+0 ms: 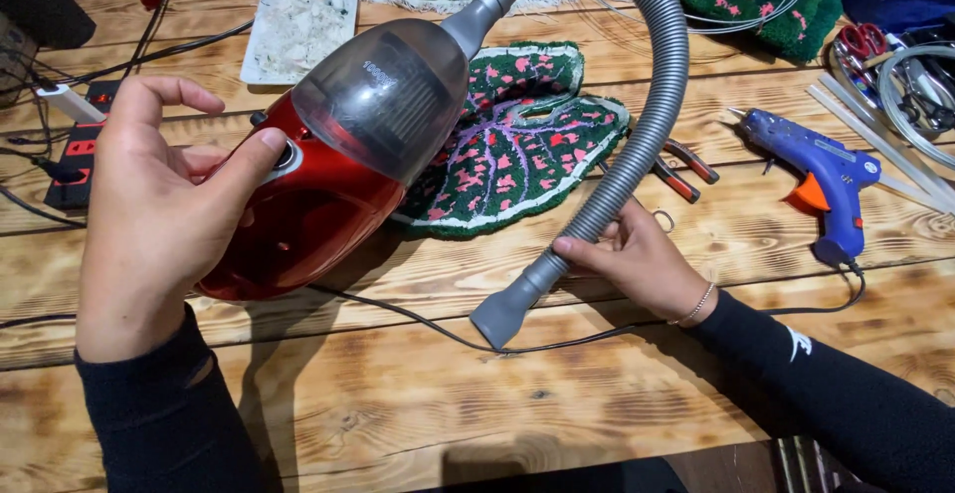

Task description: The person is cleaning a leaf-shaped rug using a small handheld vacuum and then trimming it with scissors.

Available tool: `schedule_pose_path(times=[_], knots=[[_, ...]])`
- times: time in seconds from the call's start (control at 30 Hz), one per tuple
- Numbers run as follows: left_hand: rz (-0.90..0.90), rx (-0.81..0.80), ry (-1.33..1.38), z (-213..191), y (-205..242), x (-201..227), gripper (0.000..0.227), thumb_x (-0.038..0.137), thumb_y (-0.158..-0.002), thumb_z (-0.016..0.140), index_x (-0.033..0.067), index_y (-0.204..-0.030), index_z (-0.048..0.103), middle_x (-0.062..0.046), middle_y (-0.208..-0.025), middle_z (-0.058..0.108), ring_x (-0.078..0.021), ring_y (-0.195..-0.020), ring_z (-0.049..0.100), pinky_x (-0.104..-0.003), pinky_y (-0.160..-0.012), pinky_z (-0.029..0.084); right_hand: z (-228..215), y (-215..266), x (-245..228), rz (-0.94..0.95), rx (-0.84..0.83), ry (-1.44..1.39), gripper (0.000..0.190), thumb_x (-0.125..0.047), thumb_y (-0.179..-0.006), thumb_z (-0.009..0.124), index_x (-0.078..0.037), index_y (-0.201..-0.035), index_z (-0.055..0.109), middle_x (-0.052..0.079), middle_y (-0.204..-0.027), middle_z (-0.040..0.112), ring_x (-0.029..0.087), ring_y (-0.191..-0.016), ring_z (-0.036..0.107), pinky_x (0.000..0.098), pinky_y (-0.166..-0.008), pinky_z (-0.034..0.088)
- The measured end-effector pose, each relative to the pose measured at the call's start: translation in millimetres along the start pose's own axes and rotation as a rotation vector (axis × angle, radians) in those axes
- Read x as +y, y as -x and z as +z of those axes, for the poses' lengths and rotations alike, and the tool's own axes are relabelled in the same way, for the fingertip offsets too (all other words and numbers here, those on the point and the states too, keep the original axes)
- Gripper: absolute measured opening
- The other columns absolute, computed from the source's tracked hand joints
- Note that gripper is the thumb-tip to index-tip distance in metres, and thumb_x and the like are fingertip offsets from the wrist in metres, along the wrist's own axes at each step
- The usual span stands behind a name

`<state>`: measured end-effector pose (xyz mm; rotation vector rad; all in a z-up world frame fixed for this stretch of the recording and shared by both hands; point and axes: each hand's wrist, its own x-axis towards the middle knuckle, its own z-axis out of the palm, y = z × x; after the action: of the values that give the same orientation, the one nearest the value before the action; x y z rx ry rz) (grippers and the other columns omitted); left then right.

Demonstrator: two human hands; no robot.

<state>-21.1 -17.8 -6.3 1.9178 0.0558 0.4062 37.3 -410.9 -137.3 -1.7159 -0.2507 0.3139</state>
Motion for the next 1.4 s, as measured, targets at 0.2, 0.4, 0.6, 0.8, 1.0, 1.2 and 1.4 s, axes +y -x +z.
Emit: schedule_pose_path(times=[0.2, 0.4, 0.6, 0.8, 1.0, 1.2, 1.4], knots=[[0.015, -0.006, 0.104, -3.7, 7.8, -3.5, 0.041, 0.009, -0.101, 0.075, 0.0081, -0.124, 0.042, -0.006, -0.079, 0.069, -0.0060, -0.064, 0.063, -0.020, -0.049, 0.044, -29.4, 0.1, -33.1, -0.068, 0.132, 0.101, 0.036, -0.014, -0.087, 0.077, -0.005, -0.113, 0.054, 0.004, -0.090, 0.069, 0.011, -0.078, 0.072, 0.0257, -0.063, 0.059], [0.021, 0.018, -0.062, 5.6, 13.2, 7.0, 0.039, 0.009, -0.100, 0.076, 0.0074, -0.123, 0.044, -0.007, -0.078, 0.071, -0.0067, -0.066, 0.066, -0.021, -0.050, 0.046, 3.6, 23.9, -7.6, 0.023, -0.002, 0.030, 0.035, -0.012, -0.087, 0.079, -0.001, -0.110, 0.055, 0.006, -0.092, 0.070, 0.010, -0.078, 0.071, 0.0251, -0.066, 0.062], [-0.040, -0.021, 0.043, 0.0, 13.3, -1.5, 0.042, 0.009, -0.098, 0.075, 0.0089, -0.125, 0.043, -0.007, -0.075, 0.068, -0.0061, -0.060, 0.057, -0.021, -0.047, 0.038, -106.0, 18.7, -26.6, 0.006, 0.247, 0.183, 0.032, -0.011, -0.089, 0.073, -0.003, -0.112, 0.052, 0.007, -0.098, 0.071, 0.014, -0.087, 0.074, 0.0265, -0.071, 0.062], [-0.084, -0.060, 0.061, 8.3, 16.2, 5.1, 0.044, 0.008, -0.096, 0.075, 0.0098, -0.125, 0.043, -0.008, -0.076, 0.069, -0.0062, -0.063, 0.060, -0.021, -0.047, 0.040, -179.6, 28.6, -43.1, 0.123, 0.329, 0.493, 0.030, -0.006, -0.096, 0.073, 0.000, -0.120, 0.057, 0.009, -0.098, 0.068, 0.019, -0.088, 0.067, 0.0335, -0.071, 0.057], [-0.092, -0.059, 0.083, 14.0, 16.1, 4.1, 0.041, 0.007, -0.094, 0.074, 0.0094, -0.123, 0.044, -0.008, -0.077, 0.070, -0.0061, -0.065, 0.063, -0.021, -0.049, 0.045, -140.9, 1.7, -30.4, -0.027, 0.237, 0.099, 0.038, -0.006, -0.091, 0.070, -0.009, -0.126, 0.055, 0.000, -0.098, 0.065, 0.011, -0.093, 0.069, 0.0273, -0.080, 0.064], [-0.028, -0.006, 0.058, -0.6, 17.7, -13.4, 0.044, 0.009, -0.098, 0.075, 0.0097, -0.128, 0.043, -0.009, -0.080, 0.071, -0.0072, -0.060, 0.061, -0.021, -0.048, 0.044, -157.0, -14.9, -61.4, -0.211, 0.250, 0.279, 0.032, -0.003, -0.096, 0.070, -0.005, -0.120, 0.048, 0.004, -0.104, 0.066, 0.015, -0.101, 0.072, 0.0267, -0.079, 0.063], [-0.086, -0.013, -0.013, 10.9, 16.4, 5.1, 0.043, 0.009, -0.096, 0.074, 0.0095, -0.124, 0.043, -0.009, -0.082, 0.073, -0.0071, -0.061, 0.060, -0.022, -0.049, 0.044, -163.1, -28.0, -48.5, -0.255, 0.284, 0.209, 0.034, -0.003, -0.099, 0.070, -0.007, -0.124, 0.047, 0.002, -0.108, 0.066, 0.012, -0.102, 0.070, 0.0242, -0.080, 0.062]])
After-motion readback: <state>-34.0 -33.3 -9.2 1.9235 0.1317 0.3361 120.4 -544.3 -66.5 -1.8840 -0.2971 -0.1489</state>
